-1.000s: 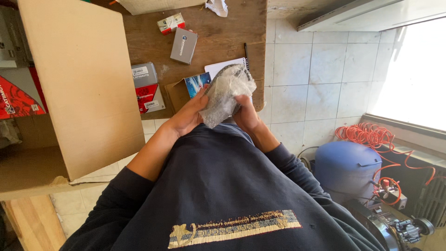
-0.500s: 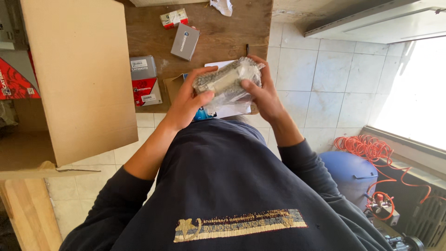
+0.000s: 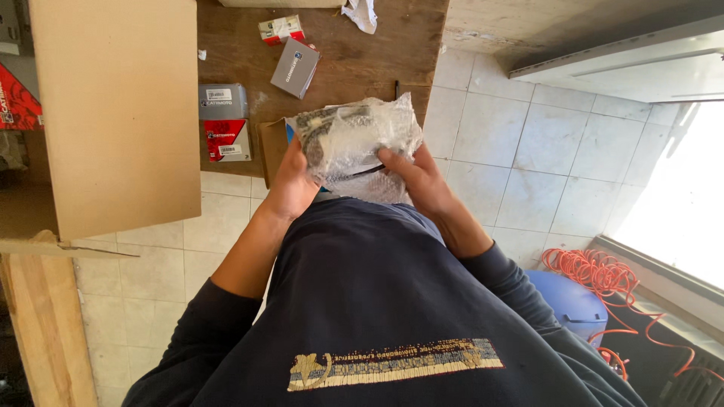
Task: The person unboxes a mechanical component from a box, removes the bubble wrap protection, and examines the item by hand before placing it back into the packaging.
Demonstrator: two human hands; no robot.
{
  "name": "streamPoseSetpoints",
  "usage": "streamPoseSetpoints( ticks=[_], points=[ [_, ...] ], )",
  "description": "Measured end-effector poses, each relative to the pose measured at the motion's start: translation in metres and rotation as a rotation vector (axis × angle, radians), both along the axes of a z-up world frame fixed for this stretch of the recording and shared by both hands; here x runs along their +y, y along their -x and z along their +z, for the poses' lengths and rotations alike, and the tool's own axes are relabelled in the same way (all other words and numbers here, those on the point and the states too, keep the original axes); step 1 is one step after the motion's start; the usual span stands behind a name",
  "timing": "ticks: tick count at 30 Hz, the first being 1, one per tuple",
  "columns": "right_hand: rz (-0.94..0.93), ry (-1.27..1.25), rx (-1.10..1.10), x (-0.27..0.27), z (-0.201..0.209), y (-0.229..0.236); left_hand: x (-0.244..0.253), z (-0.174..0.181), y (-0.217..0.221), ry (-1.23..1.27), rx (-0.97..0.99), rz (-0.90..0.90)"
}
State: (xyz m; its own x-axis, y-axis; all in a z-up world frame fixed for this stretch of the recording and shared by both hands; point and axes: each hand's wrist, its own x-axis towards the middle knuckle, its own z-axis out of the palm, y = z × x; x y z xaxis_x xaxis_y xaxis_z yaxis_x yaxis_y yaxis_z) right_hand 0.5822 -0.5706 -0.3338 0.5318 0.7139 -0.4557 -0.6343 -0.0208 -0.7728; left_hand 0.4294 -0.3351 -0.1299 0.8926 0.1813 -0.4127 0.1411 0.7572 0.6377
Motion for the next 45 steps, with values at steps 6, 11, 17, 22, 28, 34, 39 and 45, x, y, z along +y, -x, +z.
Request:
streamPoseSetpoints(
  ticks=[6, 11, 17, 22, 28, 34, 39, 45],
  points=[
    [0.288, -0.004, -0.286, 0.0, 0.126, -0.03, -0.017, -0.163, 0.02, 0.257, -0.12, 0.118],
    [0.314, 0.034, -0.296, 0.015, 0.177, -0.029, -0.01, -0.186, 0.029, 0.382, -0.065, 0.033],
    [0.198, 0.129, -0.478, 0.018, 0.197, -0.041, -0.027, -0.163, 0.025, 0.464, -0.061, 0.076],
    [-0.023, 0.377, -0.848, 0.019, 0.209, -0.045, -0.027, -0.157, 0.02, 0.477, -0.128, 0.151],
    [-0.168, 0.047, -0.266, 0.029, 0.156, -0.01, -0.007, -0.152, 0.02, 0.497, -0.217, 0.278],
    [-0.082, -0.486, 0.121, 0.078, 0.135, 0.077, 0.021, -0.161, 0.028, 0.361, -0.307, 0.281],
    [-0.368, -0.038, 0.11, 0.125, 0.126, 0.076, 0.046, -0.132, 0.03, -0.07, -0.249, 0.115],
    [-0.194, 0.193, -0.198, 0.113, 0.139, 0.071, 0.074, -0.036, 0.029, -0.753, -0.026, -0.226]
  ],
)
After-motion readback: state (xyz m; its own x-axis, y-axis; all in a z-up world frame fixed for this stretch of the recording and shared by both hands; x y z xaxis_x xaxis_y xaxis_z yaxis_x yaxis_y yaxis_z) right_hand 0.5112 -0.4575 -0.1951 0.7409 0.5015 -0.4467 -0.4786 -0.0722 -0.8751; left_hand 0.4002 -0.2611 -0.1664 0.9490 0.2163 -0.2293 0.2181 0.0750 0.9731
